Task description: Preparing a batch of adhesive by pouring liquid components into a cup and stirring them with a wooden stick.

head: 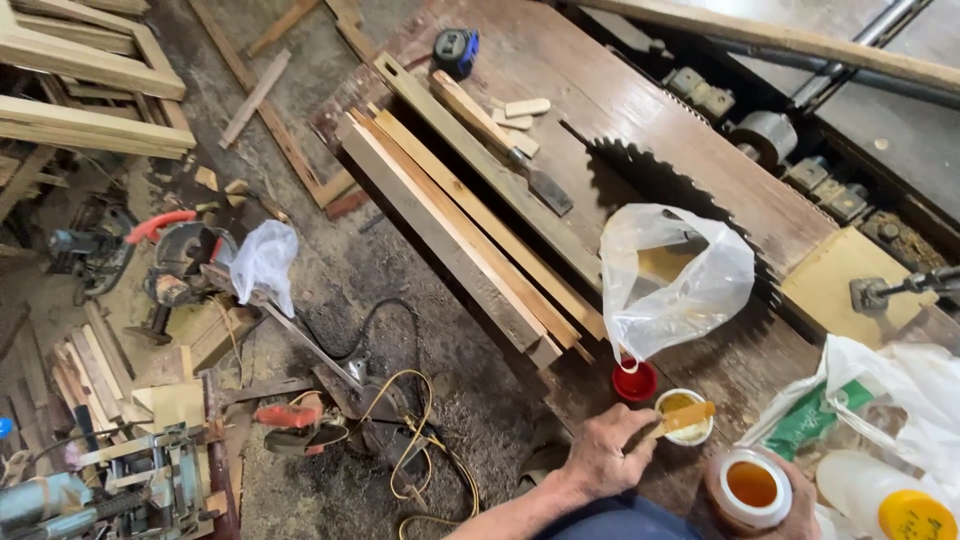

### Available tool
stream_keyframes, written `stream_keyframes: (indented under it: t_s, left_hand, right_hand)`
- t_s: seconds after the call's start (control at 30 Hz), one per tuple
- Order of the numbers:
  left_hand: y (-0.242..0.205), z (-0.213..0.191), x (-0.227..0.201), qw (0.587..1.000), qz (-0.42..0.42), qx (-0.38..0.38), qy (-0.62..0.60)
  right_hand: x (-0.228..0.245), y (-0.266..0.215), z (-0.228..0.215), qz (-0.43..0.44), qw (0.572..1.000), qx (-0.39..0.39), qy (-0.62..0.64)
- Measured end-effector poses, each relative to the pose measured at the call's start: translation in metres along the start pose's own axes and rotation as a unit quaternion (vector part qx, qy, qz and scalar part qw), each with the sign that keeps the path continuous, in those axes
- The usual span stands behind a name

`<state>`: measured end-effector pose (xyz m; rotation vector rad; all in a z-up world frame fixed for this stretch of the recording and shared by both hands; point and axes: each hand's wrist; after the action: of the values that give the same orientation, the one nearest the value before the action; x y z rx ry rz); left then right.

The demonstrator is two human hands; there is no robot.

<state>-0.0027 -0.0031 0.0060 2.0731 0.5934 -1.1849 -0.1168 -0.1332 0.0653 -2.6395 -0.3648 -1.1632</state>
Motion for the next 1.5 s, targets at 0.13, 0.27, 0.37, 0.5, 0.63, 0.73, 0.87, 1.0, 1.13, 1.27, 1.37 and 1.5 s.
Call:
stream_keyframes:
  t_s: [0.13,0.27,0.37,0.5,0.63,0.73,0.87,1.0,1.13,1.27,1.37,1.5]
  left_hand:
    - [-0.001,-0.001,0.0,1.0,-0.006,0.005,-0.003]
    - [-0.007,0.002,0.006,1.0,-0.009,0.02,0.011]
    - [-0.007,0.003,0.008,0.999,0.009,0.02,0.027]
    - [-0.011,0.005,0.011,0.999,0.012,0.016,0.027]
    - [-0.01,0.004,0.009,0.999,0.012,0.023,0.029]
    - [-0.011,0.004,0.009,0.999,0.009,0.026,0.02]
    - [-0.012,0.002,0.007,0.999,0.013,0.031,0.033]
    - [-0.014,0.002,0.008,0.999,-0.002,0.033,0.03]
    - [-0.013,0.003,0.008,0.999,0.0,0.035,0.025]
    - [-0.013,0.004,0.008,0.999,-0.001,0.044,0.033]
    - [-0.011,0.002,0.007,0.998,-0.011,0.055,0.023]
    - [-0.008,0.002,0.005,0.998,0.006,0.048,0.033]
  right_hand:
    - [-0.054,0.019,0.017,-0.001,0.996,0.071,0.053]
    - [-0.022,-0.001,0.032,-0.101,0.989,-0.086,0.061]
    - [-0.025,0.002,0.036,-0.116,0.986,-0.105,0.064]
    - [-0.043,0.007,0.048,-0.136,0.979,-0.134,0.068]
    - [-0.098,0.028,0.041,-0.108,0.989,-0.058,0.084]
    - [-0.096,0.029,0.047,-0.092,0.991,-0.032,0.095]
    - [-0.038,0.024,0.078,-0.219,0.914,-0.331,0.083]
    - [-0.056,0.035,0.079,-0.249,0.865,-0.422,0.105]
    - [-0.136,0.043,0.042,-0.053,0.992,0.012,0.111]
    - [-0.175,0.058,0.041,0.045,0.982,0.131,0.13]
    - [-0.111,0.026,0.033,-0.082,0.991,0.014,0.108]
    - [-0.11,0.031,0.026,-0.059,0.989,0.028,0.129]
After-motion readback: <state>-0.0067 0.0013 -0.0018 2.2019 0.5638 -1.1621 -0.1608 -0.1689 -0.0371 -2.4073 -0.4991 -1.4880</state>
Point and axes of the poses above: each hand's wrist, its own y-axis towards the middle knuckle, its own z-axis out of the palm, x = y × z, and after that the axes turned 15 degrees about z, right-handed
